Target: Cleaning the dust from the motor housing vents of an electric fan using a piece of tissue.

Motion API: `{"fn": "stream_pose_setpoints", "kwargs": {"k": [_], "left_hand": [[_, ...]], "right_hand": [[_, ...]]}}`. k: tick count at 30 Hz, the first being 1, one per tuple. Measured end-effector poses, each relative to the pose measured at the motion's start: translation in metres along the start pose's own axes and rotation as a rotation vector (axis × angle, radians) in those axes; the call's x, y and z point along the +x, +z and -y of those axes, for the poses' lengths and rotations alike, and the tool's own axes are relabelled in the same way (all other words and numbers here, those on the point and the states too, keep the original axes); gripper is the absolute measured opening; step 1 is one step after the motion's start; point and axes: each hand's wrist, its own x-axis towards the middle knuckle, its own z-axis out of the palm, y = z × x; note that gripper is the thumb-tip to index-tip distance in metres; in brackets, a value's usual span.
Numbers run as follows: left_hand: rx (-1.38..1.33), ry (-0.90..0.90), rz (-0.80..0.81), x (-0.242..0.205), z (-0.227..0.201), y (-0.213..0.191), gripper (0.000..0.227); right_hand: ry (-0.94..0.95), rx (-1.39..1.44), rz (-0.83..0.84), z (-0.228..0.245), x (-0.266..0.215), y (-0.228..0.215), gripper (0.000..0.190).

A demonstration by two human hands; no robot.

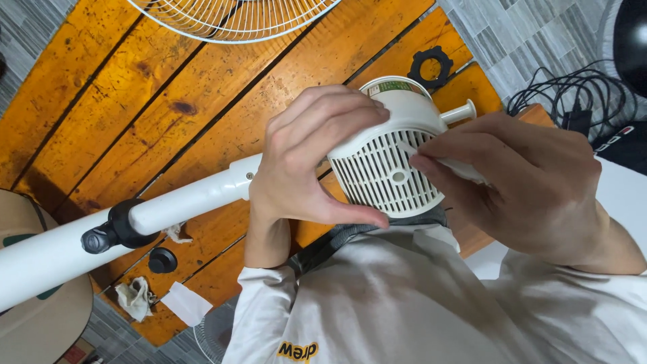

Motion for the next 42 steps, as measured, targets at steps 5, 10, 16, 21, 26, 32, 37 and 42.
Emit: {"fn": "stream_pose_setpoints", "kwargs": {"k": [5, 10, 16, 21, 26, 32, 37, 42], "left_hand": [[-0.022, 0.033, -0.001, -0.001, 0.003, 0.001, 0.085], [-0.035, 0.034, 0.010, -0.001, 0.002, 0.001, 0.086], [-0.021, 0.007, 0.032, 0.000, 0.002, 0.000, 0.083], [-0.004, 0.006, 0.030, -0.006, 0.003, 0.004, 0.090], [0.007, 0.003, 0.039, -0.009, 0.006, 0.002, 0.094], [0.025, -0.072, 0.006, -0.008, -0.002, 0.001, 0.091], [0.038, -0.106, -0.005, -0.007, -0.004, 0.002, 0.089], [0.029, -0.096, 0.013, -0.008, -0.004, 0.000, 0.090]], "right_hand": [[-0.090, -0.112, -0.051, -0.001, -0.004, 0.005, 0.012], [-0.137, -0.104, -0.020, 0.011, 0.002, 0.013, 0.011], [-0.169, -0.299, 0.085, 0.033, -0.001, 0.009, 0.032], [-0.108, -0.178, 0.122, 0.038, -0.003, 0.002, 0.019], [0.048, 0.212, 0.204, 0.018, -0.025, -0.004, 0.028], [0.122, 0.168, 0.051, 0.009, 0.001, -0.015, 0.014], [0.106, 0.260, 0.102, 0.007, 0.011, -0.014, 0.020], [0.046, 0.249, 0.044, 0.007, 0.020, -0.010, 0.010]]}}
